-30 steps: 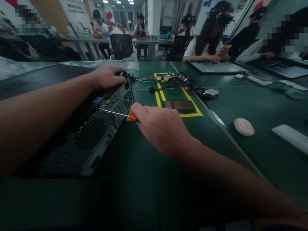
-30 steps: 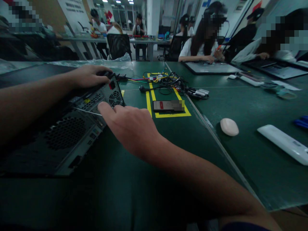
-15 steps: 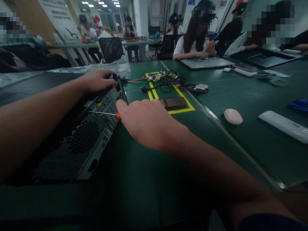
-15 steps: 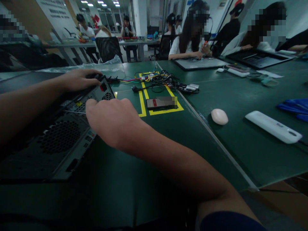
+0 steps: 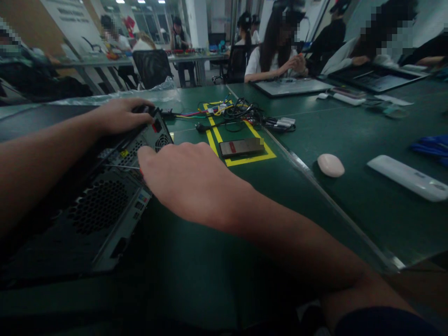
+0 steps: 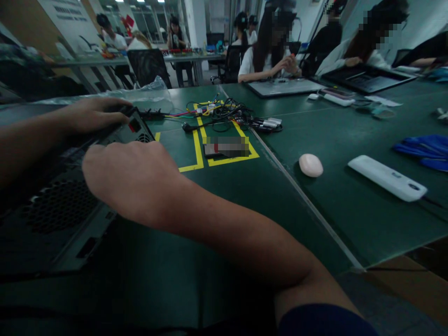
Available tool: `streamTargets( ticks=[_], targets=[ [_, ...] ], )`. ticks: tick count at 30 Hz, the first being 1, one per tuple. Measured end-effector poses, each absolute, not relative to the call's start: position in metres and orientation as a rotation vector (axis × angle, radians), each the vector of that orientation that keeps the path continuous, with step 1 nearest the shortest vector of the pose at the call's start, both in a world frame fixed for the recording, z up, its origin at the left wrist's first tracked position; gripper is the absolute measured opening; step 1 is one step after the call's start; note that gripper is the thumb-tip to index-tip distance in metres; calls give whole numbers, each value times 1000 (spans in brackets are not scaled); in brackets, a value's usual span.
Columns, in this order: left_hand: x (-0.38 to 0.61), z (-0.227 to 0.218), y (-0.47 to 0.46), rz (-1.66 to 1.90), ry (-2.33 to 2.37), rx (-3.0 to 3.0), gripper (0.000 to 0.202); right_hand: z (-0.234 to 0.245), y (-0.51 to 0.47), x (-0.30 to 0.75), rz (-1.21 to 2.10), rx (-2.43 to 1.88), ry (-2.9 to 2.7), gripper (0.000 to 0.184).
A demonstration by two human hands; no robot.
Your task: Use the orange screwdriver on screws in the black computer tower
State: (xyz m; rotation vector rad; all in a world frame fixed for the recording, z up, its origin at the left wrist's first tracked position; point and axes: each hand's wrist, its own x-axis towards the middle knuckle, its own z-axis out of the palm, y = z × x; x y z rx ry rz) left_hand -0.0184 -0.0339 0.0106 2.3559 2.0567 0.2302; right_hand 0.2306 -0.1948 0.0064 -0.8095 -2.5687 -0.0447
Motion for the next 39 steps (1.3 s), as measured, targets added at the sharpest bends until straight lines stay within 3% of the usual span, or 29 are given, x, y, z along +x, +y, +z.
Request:
streamTargets(
  ticks=[12, 39],
  targets=[
    [-15, 12, -36, 228, 2085, 2321, 80, 5, -187, 223, 104, -822, -2630, 45],
    [-16, 11, -35, 284, 2045, 2353, 80, 29, -205, 245, -152, -933, -2657, 37]
  ],
)
